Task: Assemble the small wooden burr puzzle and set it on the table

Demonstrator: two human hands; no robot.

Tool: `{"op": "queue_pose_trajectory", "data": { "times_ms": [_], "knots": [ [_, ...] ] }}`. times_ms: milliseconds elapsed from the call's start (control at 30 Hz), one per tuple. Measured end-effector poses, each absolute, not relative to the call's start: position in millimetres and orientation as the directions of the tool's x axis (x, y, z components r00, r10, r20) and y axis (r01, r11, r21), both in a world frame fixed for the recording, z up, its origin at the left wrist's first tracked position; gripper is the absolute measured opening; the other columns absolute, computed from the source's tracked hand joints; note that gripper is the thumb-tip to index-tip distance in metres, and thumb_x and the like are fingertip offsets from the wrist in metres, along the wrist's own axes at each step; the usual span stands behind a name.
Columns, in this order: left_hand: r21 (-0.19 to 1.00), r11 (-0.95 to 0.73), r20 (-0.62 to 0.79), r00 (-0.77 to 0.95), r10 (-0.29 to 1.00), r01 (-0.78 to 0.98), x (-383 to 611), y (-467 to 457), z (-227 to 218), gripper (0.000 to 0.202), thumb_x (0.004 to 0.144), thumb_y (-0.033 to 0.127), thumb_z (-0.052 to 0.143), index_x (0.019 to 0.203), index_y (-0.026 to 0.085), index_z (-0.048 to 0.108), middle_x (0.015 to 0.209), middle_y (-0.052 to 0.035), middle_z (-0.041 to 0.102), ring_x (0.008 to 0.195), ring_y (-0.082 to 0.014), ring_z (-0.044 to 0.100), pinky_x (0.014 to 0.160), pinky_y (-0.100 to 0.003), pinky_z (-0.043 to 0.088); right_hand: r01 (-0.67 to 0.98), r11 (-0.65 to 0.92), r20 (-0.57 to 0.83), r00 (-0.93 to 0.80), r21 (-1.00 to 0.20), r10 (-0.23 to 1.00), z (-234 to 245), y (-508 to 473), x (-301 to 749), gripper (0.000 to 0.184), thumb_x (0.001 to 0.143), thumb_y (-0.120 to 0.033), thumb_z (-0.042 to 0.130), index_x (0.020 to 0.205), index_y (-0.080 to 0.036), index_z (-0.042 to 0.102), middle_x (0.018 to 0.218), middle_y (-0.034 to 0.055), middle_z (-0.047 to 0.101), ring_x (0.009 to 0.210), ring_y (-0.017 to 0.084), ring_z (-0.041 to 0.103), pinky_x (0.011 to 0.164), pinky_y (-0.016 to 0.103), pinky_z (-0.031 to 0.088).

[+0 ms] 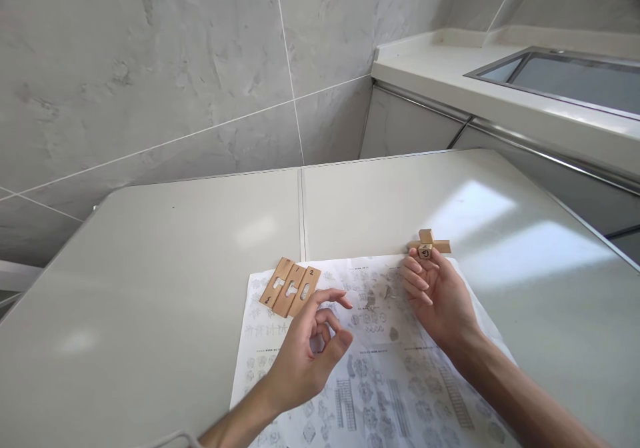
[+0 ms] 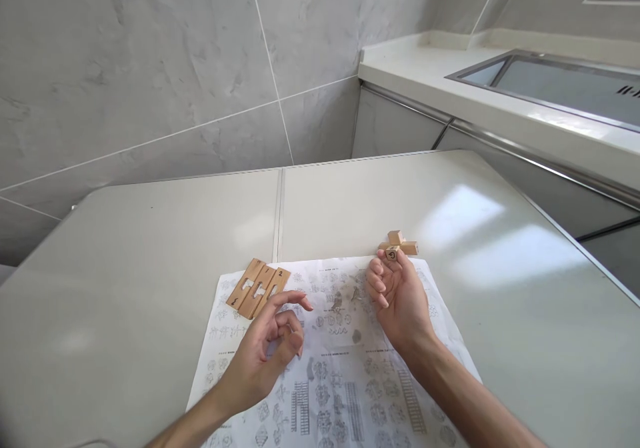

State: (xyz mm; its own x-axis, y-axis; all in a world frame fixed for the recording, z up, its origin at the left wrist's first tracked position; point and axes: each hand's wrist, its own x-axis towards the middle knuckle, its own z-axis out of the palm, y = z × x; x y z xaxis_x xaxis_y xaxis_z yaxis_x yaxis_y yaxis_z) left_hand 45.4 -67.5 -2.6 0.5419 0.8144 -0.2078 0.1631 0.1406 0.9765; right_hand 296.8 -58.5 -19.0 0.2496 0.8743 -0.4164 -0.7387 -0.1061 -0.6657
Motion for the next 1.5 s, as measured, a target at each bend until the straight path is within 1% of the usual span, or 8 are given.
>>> {"op": "queue_pose_trajectory", "data": {
  "times_ms": [167,300,400,567,800,1000,1333,1500],
  "knots": [
    [0.979,0.116,-0.189,0.544,0.818,0.166,46,-67,-1,0.042,0.105,0.053,0.060,0.137,0.027,0.055,0.128,-0.0115,0.064,0.077,-0.0125,0.059,0.067,-0.028,0.050,-0.684,-0.156,-0.427,0.246,-0.713,0.870,-16,-63,282,0.031,0.095,-0.054,0.068,0.097,-0.026,0.057,0.071,-0.0051,0.047,0.044,0.010,0.033,0.030,0.020,0.029],
    [0.973,-0.023,-0.125,0.606,0.786,0.229,43,-64,1,0.024,0.108,0.042,0.056,0.120,0.023,0.065,0.098,-0.0057,0.070,0.069,-0.0124,0.058,0.059,-0.024,0.045,-0.537,-0.256,-0.388,0.146,-0.804,0.910,-10,-69,267,0.034,0.098,-0.050,0.068,0.082,-0.024,0.052,0.063,-0.0062,0.043,0.045,0.009,0.032,0.036,0.020,0.028],
    [0.924,-0.296,0.080,0.632,0.771,0.244,38,-59,3,0.016,0.108,0.029,0.055,0.105,0.022,0.069,0.075,-0.0001,0.067,0.062,-0.0117,0.055,0.058,-0.024,0.045,-0.339,-0.230,-0.285,0.121,-0.912,0.951,-9,-74,260,0.038,0.103,-0.052,0.063,0.081,-0.023,0.052,0.059,-0.0062,0.045,0.047,0.009,0.035,0.043,0.022,0.033],
    [0.719,-0.559,0.378,0.442,0.813,0.413,27,-40,11,0.014,0.104,0.017,0.057,0.099,0.023,0.069,0.075,0.0008,0.068,0.066,-0.0135,0.059,0.066,-0.027,0.049,-0.152,-0.216,-0.226,0.056,-0.965,0.972,-13,-76,257,0.038,0.105,-0.057,0.059,0.088,-0.024,0.054,0.066,-0.0055,0.048,0.051,0.010,0.042,0.047,0.024,0.037],
    [0.539,-0.305,0.364,0.109,0.925,0.785,-2,-2,10,0.021,0.105,0.035,0.056,0.096,0.020,0.067,0.070,0.0025,0.064,0.058,-0.0126,0.054,0.059,-0.024,0.044,-0.070,-0.189,-0.190,0.006,-0.980,0.982,-16,-77,256,0.037,0.107,-0.057,0.054,0.091,-0.023,0.055,0.066,-0.0053,0.050,0.052,0.011,0.044,0.049,0.025,0.036],
    [0.277,-0.212,0.264,0.138,0.955,0.937,-23,10,-1,0.046,0.107,0.048,0.048,0.072,0.021,0.062,0.058,0.0029,0.062,0.049,-0.0122,0.049,0.052,-0.024,0.033,-0.033,-0.154,-0.153,-0.023,-0.988,0.988,-18,-78,253,0.036,0.109,-0.054,0.052,0.090,-0.024,0.054,0.064,-0.0060,0.047,0.053,0.012,0.044,0.052,0.026,0.036],
    [0.202,-0.227,0.135,0.203,0.970,0.953,-18,5,3,0.049,0.094,0.068,0.061,0.076,0.023,0.054,0.059,0.0047,0.056,0.051,-0.0143,0.050,0.054,-0.025,0.033,0.130,-0.040,-0.054,-0.109,-0.991,0.993,-20,-79,246,0.030,0.112,-0.042,0.044,0.090,-0.024,0.053,0.065,-0.0055,0.044,0.055,0.014,0.041,0.052,0.029,0.030],
    [0.218,-0.337,0.135,0.314,0.940,0.916,-8,-6,-2,0.051,0.096,0.057,0.064,0.065,0.022,0.044,0.054,0.0042,0.050,0.052,-0.0142,0.049,0.056,-0.026,0.033,0.236,0.057,0.021,-0.150,-0.970,0.988,-23,-82,244,0.023,0.112,-0.032,0.042,0.093,-0.024,0.053,0.066,-0.0053,0.048,0.054,0.013,0.043,0.053,0.028,0.032]
  ]
}}
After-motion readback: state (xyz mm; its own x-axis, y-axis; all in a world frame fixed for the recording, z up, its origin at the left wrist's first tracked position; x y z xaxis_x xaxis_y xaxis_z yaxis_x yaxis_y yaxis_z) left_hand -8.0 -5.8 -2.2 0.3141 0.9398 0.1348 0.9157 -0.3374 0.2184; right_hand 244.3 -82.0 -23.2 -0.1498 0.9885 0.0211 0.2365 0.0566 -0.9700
